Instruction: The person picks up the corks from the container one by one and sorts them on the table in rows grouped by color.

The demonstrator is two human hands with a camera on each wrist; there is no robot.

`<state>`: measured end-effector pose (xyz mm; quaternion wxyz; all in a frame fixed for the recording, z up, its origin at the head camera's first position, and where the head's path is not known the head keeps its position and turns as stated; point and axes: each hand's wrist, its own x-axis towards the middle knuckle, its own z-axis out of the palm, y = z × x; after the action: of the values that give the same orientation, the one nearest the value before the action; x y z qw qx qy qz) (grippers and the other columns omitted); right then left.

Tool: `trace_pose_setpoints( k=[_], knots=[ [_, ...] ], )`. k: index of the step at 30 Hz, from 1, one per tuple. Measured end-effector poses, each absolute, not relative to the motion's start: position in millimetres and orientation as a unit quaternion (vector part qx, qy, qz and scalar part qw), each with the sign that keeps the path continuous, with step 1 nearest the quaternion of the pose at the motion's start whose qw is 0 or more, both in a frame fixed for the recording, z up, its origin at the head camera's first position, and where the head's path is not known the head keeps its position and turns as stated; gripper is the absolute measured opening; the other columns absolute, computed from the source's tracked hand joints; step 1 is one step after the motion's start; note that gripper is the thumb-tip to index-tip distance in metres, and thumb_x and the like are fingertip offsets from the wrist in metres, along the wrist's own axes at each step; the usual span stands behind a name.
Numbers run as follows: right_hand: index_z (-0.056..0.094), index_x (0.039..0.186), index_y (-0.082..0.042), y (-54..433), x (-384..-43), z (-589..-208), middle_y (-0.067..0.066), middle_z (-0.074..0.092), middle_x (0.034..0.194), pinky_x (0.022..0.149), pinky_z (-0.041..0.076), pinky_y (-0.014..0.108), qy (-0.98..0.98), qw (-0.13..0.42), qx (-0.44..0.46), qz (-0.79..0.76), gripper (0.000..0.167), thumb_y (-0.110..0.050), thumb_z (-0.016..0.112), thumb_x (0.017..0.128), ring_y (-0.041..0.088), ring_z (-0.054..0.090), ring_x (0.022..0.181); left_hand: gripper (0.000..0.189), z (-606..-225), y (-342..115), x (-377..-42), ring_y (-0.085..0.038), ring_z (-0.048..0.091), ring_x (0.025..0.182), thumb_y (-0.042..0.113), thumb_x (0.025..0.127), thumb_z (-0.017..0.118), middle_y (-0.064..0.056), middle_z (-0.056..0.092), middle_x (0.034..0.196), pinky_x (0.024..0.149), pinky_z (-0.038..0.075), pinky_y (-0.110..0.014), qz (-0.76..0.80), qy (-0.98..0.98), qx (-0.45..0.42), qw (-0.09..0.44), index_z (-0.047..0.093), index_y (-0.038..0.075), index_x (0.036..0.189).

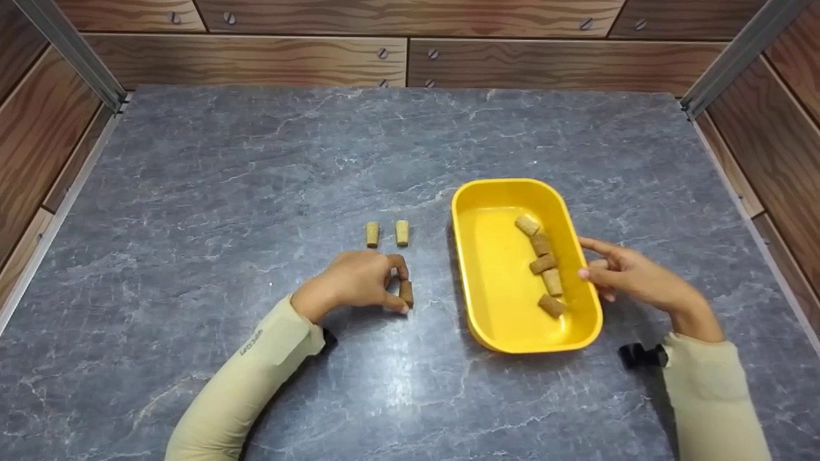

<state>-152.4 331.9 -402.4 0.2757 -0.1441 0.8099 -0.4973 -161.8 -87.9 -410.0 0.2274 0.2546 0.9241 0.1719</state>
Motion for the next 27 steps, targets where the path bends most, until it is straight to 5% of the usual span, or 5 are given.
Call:
trace_pose_setpoints(
  k=[11, 19, 27],
  knots=[
    [0.018, 0.147, 0.012, 327.1, -155.4, -402.4, -0.008, 0.068, 0.080, 0.052, 0.044, 0.024, 0.804, 0.270, -0.150, -0.508, 0.064, -0.011, 0.052, 0.099, 0.003, 0.048, 0.055, 0.050, -375.0, -87.6, -167.8, -0.015, 0.056, 0.073, 0.049, 0.078, 0.076, 0.004, 0.063, 0.079, 0.064, 0.044, -0.032, 0.208, 0.926, 0.274, 0.156, 0.064, 0.019, 0.116],
    [0.017, 0.148, 0.010, 329.9, -152.4, -402.2, -0.008, 0.066, 0.078, 0.053, 0.043, 0.025, 0.808, 0.273, -0.133, -0.505, 0.065, -0.012, 0.052, 0.099, 0.003, 0.047, 0.055, 0.047, -347.6, -47.1, -170.2, -0.012, 0.056, 0.069, 0.054, 0.082, 0.070, 0.002, 0.065, 0.082, 0.058, 0.042, -0.028, 0.220, 0.908, 0.341, 0.102, 0.065, 0.020, 0.115],
    [0.015, 0.147, 0.013, 333.1, -150.3, -400.8, -0.008, 0.068, 0.079, 0.052, 0.043, 0.025, 0.805, 0.276, -0.144, -0.505, 0.065, -0.011, 0.051, 0.099, 0.003, 0.047, 0.055, 0.047, -327.7, -2.4, -168.6, -0.010, 0.057, 0.075, 0.055, 0.085, 0.066, 0.004, 0.066, 0.089, 0.064, 0.045, -0.028, 0.195, 0.892, 0.395, 0.106, 0.062, 0.023, 0.119]
  ],
)
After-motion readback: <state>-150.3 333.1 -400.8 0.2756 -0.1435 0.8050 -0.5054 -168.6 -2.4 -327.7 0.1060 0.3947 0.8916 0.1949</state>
